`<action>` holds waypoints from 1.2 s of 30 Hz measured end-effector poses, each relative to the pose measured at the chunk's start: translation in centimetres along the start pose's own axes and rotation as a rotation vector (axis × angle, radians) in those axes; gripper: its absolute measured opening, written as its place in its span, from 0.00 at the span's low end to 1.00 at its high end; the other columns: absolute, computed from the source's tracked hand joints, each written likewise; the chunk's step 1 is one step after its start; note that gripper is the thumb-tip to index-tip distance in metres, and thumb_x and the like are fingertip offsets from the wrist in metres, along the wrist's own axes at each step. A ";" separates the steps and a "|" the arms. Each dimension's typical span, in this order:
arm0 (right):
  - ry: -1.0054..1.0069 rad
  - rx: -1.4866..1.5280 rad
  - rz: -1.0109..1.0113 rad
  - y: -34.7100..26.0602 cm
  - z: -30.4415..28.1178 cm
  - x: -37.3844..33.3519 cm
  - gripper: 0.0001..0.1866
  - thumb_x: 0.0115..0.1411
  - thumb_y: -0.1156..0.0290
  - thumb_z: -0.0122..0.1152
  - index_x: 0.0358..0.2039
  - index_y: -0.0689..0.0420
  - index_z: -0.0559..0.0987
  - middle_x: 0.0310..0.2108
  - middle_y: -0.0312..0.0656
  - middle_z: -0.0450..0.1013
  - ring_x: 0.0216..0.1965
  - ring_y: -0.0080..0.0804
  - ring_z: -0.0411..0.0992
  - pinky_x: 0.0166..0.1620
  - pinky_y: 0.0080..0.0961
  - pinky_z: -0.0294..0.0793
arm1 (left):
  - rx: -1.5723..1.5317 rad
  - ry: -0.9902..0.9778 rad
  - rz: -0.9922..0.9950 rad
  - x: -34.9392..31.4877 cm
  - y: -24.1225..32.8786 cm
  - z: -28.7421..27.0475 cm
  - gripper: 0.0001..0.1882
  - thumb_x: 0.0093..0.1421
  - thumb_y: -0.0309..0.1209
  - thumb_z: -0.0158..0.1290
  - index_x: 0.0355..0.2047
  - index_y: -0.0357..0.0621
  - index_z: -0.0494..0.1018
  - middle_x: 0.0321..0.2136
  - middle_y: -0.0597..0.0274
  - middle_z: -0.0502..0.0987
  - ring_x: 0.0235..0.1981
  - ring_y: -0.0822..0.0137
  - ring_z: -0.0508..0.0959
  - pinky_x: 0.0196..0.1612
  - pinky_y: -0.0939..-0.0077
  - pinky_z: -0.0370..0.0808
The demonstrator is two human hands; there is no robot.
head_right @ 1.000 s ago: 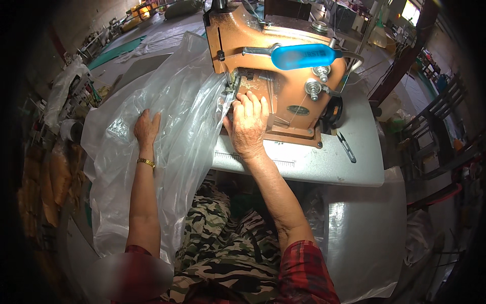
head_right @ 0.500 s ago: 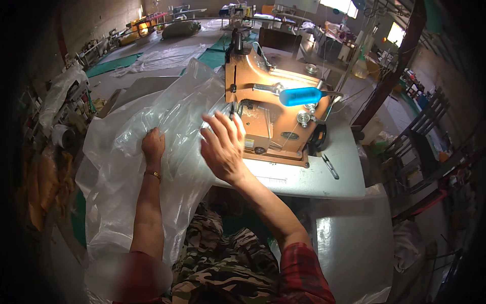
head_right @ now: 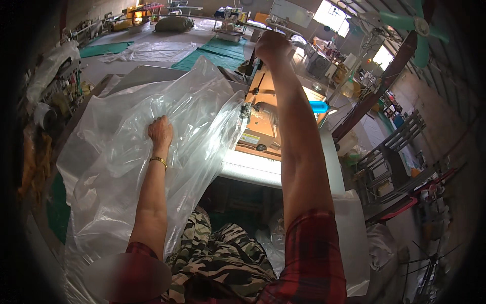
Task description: The person sews the edges of a large transparent plastic sheet using an industrial sewing machine.
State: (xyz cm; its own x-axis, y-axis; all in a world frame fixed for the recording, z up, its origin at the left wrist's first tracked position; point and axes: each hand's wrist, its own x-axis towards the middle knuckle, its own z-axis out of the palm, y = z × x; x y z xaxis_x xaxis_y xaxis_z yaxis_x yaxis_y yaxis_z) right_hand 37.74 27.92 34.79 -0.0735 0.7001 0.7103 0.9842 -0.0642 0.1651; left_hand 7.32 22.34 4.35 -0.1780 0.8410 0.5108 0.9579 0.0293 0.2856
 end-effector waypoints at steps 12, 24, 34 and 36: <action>0.318 0.007 -0.207 0.7 -2.7 -3.7 0.16 0.61 0.59 0.53 0.29 0.58 0.81 0.27 0.51 0.78 0.34 0.51 0.78 0.36 0.48 0.78 | -0.029 0.012 -0.012 0.4 -0.7 0.8 0.09 0.56 0.34 0.55 0.34 0.42 0.74 0.33 0.52 0.80 0.38 0.50 0.80 0.43 0.55 0.75; 0.534 0.025 -0.321 -0.3 -2.7 -10.2 0.11 0.56 0.64 0.61 0.37 0.56 0.81 0.43 0.51 0.78 0.51 0.49 0.73 0.53 0.47 0.68 | 0.005 -0.015 -0.075 0.9 -0.9 1.2 0.08 0.56 0.32 0.50 0.35 0.46 0.76 0.35 0.57 0.81 0.40 0.54 0.81 0.45 0.54 0.73; 0.427 0.206 -0.504 -3.3 -0.9 -14.1 0.07 0.55 0.67 0.59 0.33 0.56 0.79 0.42 0.41 0.77 0.55 0.40 0.69 0.58 0.45 0.61 | 0.108 0.008 -0.080 -1.9 -6.6 -1.8 0.10 0.56 0.34 0.51 0.37 0.46 0.73 0.35 0.53 0.81 0.38 0.52 0.81 0.42 0.52 0.76; 0.313 0.330 -0.641 -6.0 0.1 -16.9 0.11 0.58 0.65 0.58 0.39 0.57 0.78 0.48 0.41 0.75 0.57 0.38 0.66 0.57 0.41 0.64 | 0.092 0.101 -0.057 -4.4 -9.1 -3.6 0.11 0.56 0.34 0.52 0.39 0.45 0.73 0.35 0.52 0.81 0.37 0.50 0.81 0.40 0.54 0.77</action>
State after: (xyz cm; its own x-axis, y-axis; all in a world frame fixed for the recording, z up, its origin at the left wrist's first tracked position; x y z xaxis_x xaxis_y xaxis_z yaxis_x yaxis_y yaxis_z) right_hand 33.13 16.55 21.73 -0.6369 0.2935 0.7129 0.7279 0.5335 0.4307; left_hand -1.40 16.38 2.43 -0.2503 0.7783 0.5759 0.9612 0.1288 0.2437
